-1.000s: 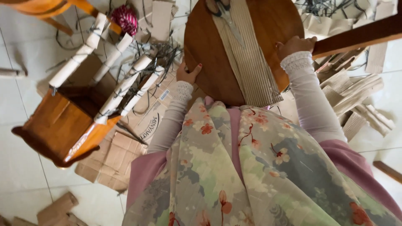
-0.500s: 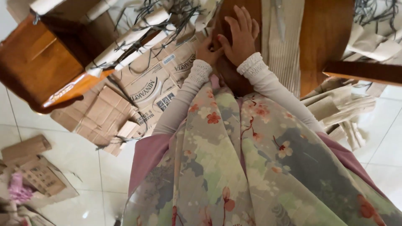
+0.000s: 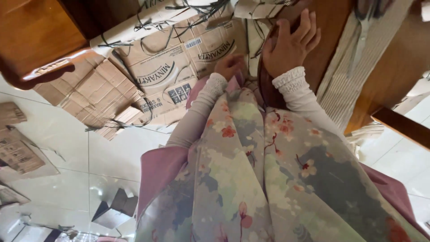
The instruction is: Wrapping wooden chair legs with protective paper and securing them with wire ties using scissors.
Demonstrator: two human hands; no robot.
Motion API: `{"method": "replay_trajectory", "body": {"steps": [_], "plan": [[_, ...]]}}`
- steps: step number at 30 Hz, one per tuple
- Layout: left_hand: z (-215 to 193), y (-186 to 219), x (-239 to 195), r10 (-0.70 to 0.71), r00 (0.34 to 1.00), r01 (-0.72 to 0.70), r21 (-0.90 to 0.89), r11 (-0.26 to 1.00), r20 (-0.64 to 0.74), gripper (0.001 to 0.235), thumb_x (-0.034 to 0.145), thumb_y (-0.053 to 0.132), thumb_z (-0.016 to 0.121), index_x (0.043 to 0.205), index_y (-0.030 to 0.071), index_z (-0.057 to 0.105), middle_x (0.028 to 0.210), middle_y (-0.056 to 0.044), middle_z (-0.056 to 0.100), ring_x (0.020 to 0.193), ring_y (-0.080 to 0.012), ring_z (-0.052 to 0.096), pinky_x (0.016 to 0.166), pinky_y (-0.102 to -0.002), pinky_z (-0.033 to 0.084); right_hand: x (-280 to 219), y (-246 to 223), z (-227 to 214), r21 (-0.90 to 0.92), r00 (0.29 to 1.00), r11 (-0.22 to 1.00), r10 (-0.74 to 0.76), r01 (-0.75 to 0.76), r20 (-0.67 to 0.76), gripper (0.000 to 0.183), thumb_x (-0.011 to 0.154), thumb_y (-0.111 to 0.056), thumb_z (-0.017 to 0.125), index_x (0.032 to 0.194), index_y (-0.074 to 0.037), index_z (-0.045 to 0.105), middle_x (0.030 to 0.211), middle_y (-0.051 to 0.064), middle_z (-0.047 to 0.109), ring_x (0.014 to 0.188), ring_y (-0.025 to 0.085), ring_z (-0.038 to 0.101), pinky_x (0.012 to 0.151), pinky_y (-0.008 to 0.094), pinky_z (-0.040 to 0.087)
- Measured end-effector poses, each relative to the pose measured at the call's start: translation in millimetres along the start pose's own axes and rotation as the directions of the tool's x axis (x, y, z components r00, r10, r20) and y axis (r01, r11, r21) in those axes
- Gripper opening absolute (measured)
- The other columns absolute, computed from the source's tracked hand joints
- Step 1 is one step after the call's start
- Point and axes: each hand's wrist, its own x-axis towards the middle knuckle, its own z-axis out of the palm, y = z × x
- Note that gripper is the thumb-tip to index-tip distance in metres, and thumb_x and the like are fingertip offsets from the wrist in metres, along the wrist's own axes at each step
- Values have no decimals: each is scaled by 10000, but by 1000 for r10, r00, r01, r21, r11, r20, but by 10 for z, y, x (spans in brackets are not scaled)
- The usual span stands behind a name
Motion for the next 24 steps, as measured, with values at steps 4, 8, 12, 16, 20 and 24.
{"method": "replay_trajectory", "body": {"steps": [4, 8, 12, 16, 20, 24], "plan": [[-250, -494, 283, -288, 948, 293, 14, 956, -134, 290, 848, 237, 717, 1126, 171, 771, 1092, -49, 803, 992, -218, 760, 862, -385, 622, 294, -24, 3, 1, 980, 984, -177, 178, 90, 100, 963, -181, 815, 1024, -139, 748, 1201, 28, 659, 1238, 333, 538, 1103, 677, 78], [-562, -1165, 623, -406, 879, 410, -38, 911, -249, 270, 884, 166, 600, 1085, 179, 779, 1085, -31, 792, 1030, -193, 728, 945, -330, 581, 388, -45, -25, 45, 987, 986, -161, 161, 7, 130, 1035, -245, 768, 967, -143, 725, 1207, 38, 708, 1175, 339, 588, 1151, 609, 35], [-990, -2155, 860, -464, 792, 454, -126, 882, -397, 334, 840, 179, 653, 1149, 166, 780, 1098, -51, 796, 1020, -191, 738, 937, -291, 592, 321, 23, 77, 70, 976, 977, -196, 203, -94, 241, 1128, -300, 743, 942, -152, 781, 1007, 4, 754, 1095, 295, 637, 1207, 576, 57], [-1366, -2036, 739, -596, 715, 535, -261, 803, -365, 305, 891, 132, 714, 1189, 187, 745, 1131, -32, 790, 980, -171, 746, 839, -293, 634, 274, 78, 133, 15, 974, 981, -189, 192, -123, 478, 1241, -428, 524, 936, -160, 776, 984, -21, 758, 1071, 260, 651, 1218, 542, 56], [-1718, -1871, 583, -590, 730, 449, -410, 794, -344, 382, 884, 5, 686, 1244, 126, 725, 1106, -71, 794, 891, -151, 734, 728, -239, 609, 235, 183, 212, 32, 977, 979, -200, 203, -74, 385, 1265, -385, 620, 971, -182, 764, 964, -39, 725, 1111, 278, 650, 1225, 573, 36], [-2094, -1685, 566, -614, 739, 587, -184, 789, -278, 328, 1013, 82, 555, 1328, 92, 648, 1343, -87, 702, 1181, -175, 718, 962, -205, 647, 208, 346, 368, -127, 965, 959, -260, 254, -33, 582, 1380, -512, 440, 951, -272, 752, 979, -46, 706, 1142, 328, 701, 1139, 580, 134]]}}
